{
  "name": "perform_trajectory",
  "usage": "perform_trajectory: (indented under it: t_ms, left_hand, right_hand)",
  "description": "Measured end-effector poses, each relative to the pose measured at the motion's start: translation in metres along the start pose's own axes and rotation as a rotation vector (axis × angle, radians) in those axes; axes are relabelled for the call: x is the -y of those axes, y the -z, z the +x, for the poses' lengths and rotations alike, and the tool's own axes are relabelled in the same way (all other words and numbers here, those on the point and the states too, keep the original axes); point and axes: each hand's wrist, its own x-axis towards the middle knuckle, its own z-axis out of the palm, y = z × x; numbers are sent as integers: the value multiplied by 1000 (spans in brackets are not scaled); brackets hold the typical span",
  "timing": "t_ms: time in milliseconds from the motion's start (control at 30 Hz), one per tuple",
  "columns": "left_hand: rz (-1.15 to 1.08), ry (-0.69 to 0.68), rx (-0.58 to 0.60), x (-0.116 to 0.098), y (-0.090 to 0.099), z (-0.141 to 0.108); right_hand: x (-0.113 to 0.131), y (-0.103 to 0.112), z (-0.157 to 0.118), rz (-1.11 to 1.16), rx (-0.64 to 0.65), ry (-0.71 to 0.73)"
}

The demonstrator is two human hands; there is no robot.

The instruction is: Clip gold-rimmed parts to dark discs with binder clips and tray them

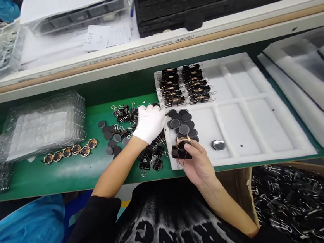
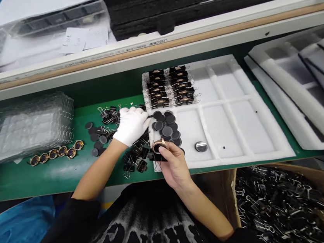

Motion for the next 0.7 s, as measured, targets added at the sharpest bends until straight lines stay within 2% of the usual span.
perform_trajectory:
  t_ms: [33,100,200,233,267,300,433,500,600,700]
  left_hand:
    - [-17,27,-40,0,-2,0]
    - [-120,95,-192,2,-5,-3]
    - [-429,190,-468,5,2,-17]
    - [-542,209,-518,5,7,-24]
    - [-652,223,-526,4,13,-30]
    - [-760,230,-485,4,20,-37]
    - [-1097,198,-89,2,39,-57]
    - [-1189,203,29,1,41,-61]
    - [-1285,306,11,0,35,-65]
    - [-1271,412,-161,-2,25,-70]
  right_hand:
    - [2,1,0,9,5,-9]
    - [7,3,0,4,35,-22]
    - [13,4,4,-43,88,6]
    - [15,4,6,-63,103,21]
    - [17,2,8,-82,120,35]
    - [18,0,9,-99,143,42]
    - [20,-12,11,-114,232,1]
    - [17,-18,10,-113,236,-54]
    - [10,-25,9,-128,204,-129]
    - [3,-28,9,-148,185,-144]
